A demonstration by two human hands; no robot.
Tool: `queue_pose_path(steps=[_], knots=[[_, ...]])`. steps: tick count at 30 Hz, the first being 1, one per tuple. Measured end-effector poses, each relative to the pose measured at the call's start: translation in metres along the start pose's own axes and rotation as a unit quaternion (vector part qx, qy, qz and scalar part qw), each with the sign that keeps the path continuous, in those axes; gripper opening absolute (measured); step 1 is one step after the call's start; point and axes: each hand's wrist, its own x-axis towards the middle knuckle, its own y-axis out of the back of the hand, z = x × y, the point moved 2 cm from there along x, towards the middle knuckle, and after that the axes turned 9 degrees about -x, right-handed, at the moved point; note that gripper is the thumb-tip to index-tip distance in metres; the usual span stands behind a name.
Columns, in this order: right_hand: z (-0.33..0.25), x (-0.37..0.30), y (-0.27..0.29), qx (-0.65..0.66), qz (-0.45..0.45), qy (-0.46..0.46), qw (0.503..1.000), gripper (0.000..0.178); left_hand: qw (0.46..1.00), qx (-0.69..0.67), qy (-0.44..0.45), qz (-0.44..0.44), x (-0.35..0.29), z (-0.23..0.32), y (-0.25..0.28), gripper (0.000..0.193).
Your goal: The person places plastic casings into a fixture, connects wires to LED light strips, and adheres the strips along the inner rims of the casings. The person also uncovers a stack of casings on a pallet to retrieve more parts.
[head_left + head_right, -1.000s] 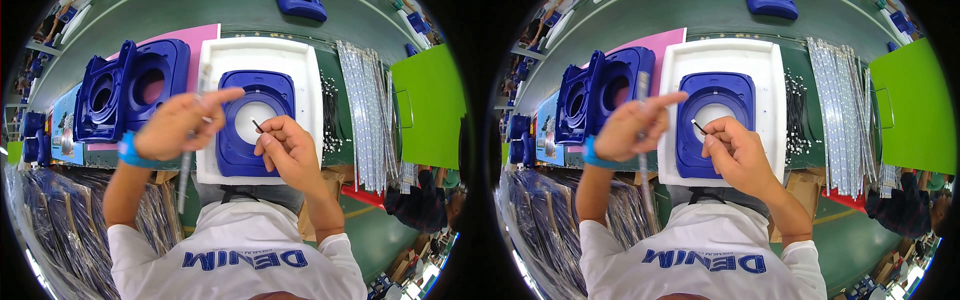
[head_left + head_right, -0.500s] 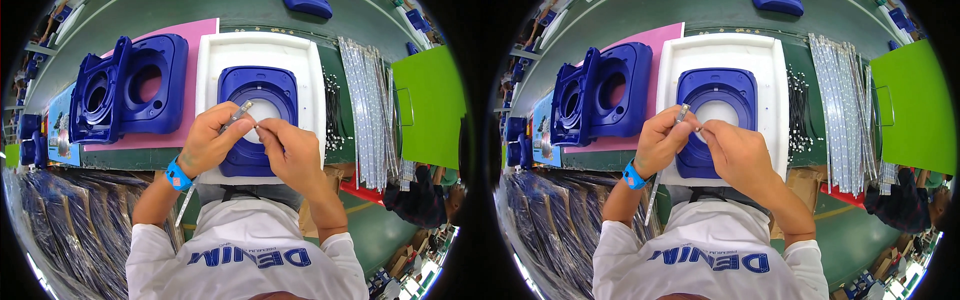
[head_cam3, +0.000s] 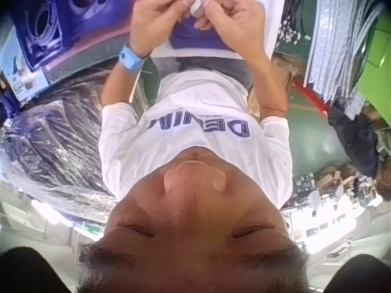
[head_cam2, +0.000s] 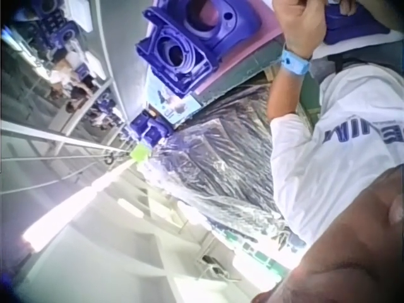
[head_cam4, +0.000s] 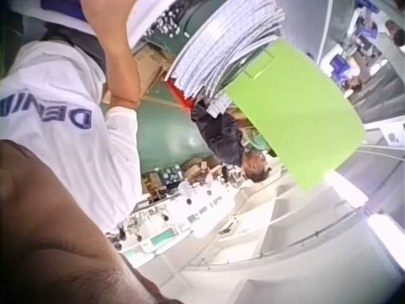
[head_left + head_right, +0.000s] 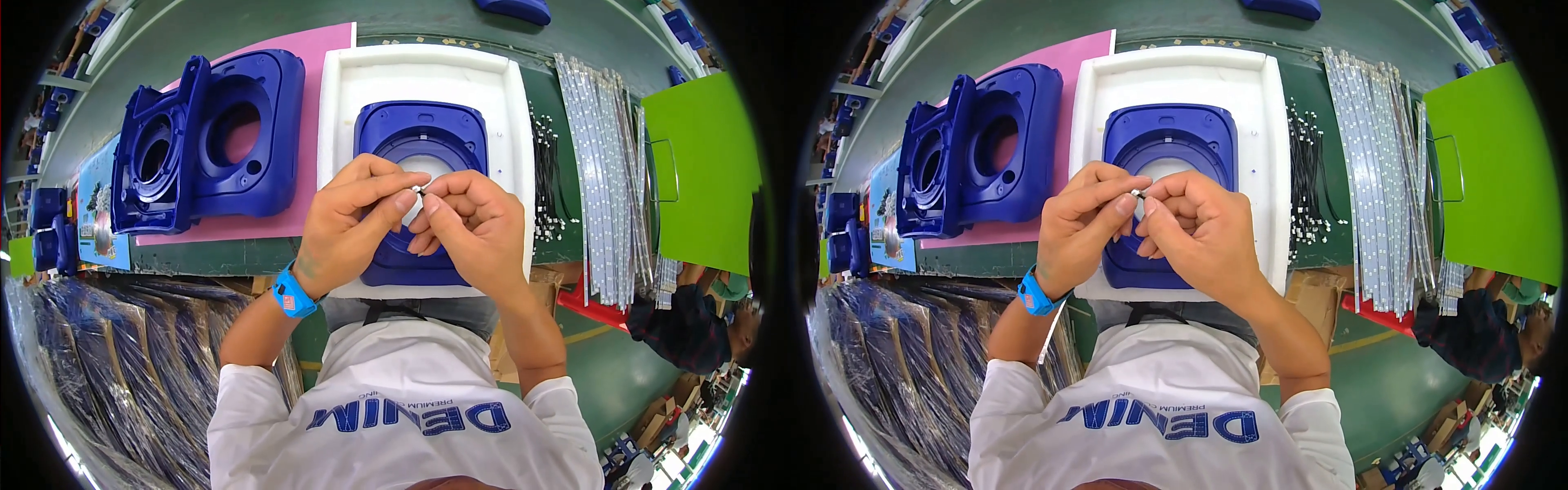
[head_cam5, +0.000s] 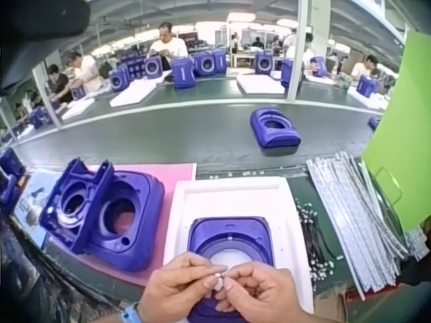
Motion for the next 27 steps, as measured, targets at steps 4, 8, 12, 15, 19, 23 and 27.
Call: queue_pose_path(steps=[4, 8, 12, 15, 19, 23, 27], knots=[[0.002, -0.002, -0.002, -0.001, 0.020, 0.006, 1.000, 0.010, 0.999, -0.021, 0.021, 0.035, -0.002, -0.003, -0.001, 0.025], [0.000, 0.000, -0.001, -0.010, 0.022, -0.013, 1.000, 0.010, 0.998, -0.011, 0.019, 0.061, -0.001, -0.005, 0.004, 0.024], [0.002, 0.005, -0.008, -0.001, 0.011, -0.026, 1.000, 0.009, 0.998, -0.014, -0.025, 0.048, -0.003, -0.006, 0.000, 0.024], [0.002, 0.005, -0.007, -0.029, 0.022, 0.002, 0.999, 0.008, 0.998, 0.034, -0.040, 0.047, -0.002, -0.004, 0.001, 0.026], [0.003, 0.009, 0.000, -0.144, 0.024, 0.048, 0.988, 0.007, 0.993, 0.101, -0.057, 0.038, -0.004, -0.004, 0.001, 0.029], [0.000, 0.012, 0.007, -0.265, 0.004, 0.077, 0.961, 0.007, 0.990, 0.122, -0.056, 0.033, -0.004, -0.005, 0.003, 0.029], [-0.003, 0.009, 0.007, -0.279, 0.002, 0.082, 0.957, 0.003, 0.973, 0.212, -0.093, 0.017, -0.005, -0.004, 0.001, 0.029]])
